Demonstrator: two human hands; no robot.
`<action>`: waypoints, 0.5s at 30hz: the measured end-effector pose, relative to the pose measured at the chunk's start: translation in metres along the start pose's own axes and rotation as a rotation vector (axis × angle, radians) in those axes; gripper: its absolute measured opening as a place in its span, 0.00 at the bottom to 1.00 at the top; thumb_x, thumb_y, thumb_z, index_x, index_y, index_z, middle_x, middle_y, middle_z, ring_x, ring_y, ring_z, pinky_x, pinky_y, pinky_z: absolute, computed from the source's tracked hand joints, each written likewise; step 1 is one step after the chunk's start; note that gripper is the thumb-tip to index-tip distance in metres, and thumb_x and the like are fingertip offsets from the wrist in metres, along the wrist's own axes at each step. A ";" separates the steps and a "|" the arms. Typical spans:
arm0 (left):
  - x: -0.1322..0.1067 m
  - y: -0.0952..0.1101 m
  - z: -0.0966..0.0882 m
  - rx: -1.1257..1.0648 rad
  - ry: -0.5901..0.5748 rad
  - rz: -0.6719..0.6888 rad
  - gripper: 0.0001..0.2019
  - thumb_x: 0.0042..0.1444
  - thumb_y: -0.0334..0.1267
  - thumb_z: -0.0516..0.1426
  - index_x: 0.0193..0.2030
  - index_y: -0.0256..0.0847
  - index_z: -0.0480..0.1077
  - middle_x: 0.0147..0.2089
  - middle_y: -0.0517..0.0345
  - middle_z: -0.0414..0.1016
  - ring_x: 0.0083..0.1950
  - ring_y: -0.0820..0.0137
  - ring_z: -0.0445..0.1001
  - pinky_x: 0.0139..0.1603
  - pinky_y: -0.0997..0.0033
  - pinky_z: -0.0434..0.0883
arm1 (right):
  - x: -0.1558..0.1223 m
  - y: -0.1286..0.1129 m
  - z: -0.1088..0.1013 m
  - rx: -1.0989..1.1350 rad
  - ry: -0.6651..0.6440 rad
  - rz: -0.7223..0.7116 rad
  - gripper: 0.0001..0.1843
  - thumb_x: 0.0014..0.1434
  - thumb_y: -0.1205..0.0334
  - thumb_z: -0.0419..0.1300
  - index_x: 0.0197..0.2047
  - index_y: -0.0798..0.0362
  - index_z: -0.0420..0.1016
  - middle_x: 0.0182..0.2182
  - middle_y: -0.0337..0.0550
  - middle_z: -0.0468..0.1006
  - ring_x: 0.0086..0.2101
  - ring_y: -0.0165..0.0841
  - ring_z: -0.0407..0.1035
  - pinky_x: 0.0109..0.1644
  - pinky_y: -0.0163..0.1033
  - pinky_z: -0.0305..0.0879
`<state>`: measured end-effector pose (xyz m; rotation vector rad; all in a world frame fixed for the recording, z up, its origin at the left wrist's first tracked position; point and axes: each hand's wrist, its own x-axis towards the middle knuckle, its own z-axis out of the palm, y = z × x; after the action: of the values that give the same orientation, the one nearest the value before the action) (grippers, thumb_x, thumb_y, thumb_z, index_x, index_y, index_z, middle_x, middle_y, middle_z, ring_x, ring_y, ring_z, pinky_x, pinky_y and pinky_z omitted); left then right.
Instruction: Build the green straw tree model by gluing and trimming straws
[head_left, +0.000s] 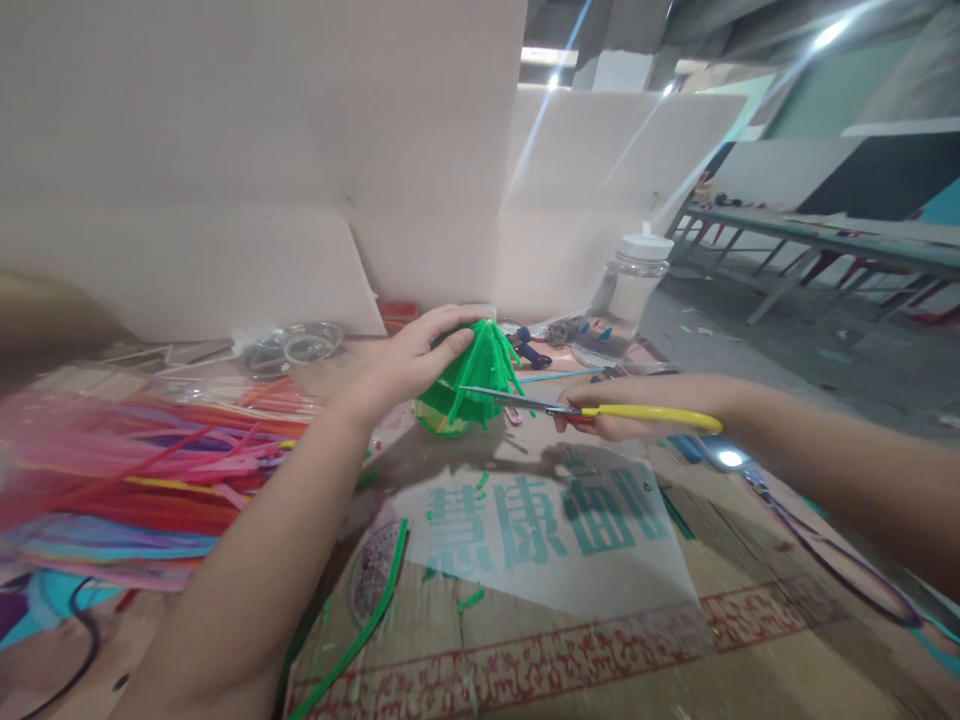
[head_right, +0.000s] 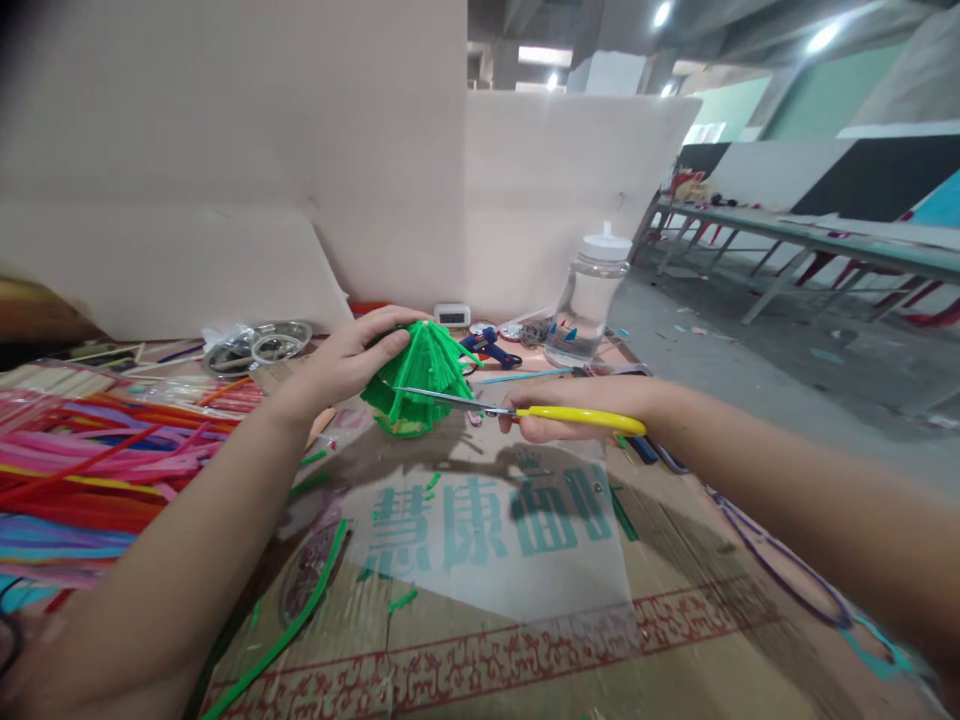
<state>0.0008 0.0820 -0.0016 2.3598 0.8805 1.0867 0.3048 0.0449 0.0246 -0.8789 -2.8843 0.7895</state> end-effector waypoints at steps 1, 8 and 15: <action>0.000 0.001 0.001 0.001 -0.002 0.004 0.19 0.67 0.43 0.50 0.60 0.41 0.70 0.61 0.50 0.73 0.60 0.61 0.71 0.63 0.58 0.66 | 0.003 -0.001 0.001 0.018 -0.020 -0.020 0.31 0.66 0.37 0.47 0.56 0.51 0.73 0.47 0.47 0.76 0.47 0.40 0.69 0.51 0.43 0.64; 0.000 0.001 0.001 0.008 0.002 0.004 0.18 0.67 0.43 0.50 0.59 0.40 0.70 0.61 0.49 0.72 0.60 0.61 0.71 0.64 0.57 0.65 | 0.013 -0.006 0.004 0.062 -0.069 -0.049 0.33 0.66 0.34 0.43 0.48 0.55 0.72 0.43 0.48 0.74 0.43 0.39 0.67 0.48 0.42 0.63; 0.000 -0.001 -0.001 -0.007 -0.003 0.003 0.19 0.68 0.44 0.50 0.60 0.41 0.70 0.61 0.50 0.72 0.60 0.61 0.71 0.64 0.59 0.65 | 0.018 -0.002 0.008 0.069 -0.046 -0.008 0.31 0.65 0.35 0.45 0.46 0.56 0.71 0.40 0.46 0.73 0.39 0.37 0.64 0.43 0.41 0.61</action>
<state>-0.0007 0.0830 -0.0016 2.3568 0.8708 1.0858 0.2872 0.0493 0.0161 -0.8521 -2.8778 0.9150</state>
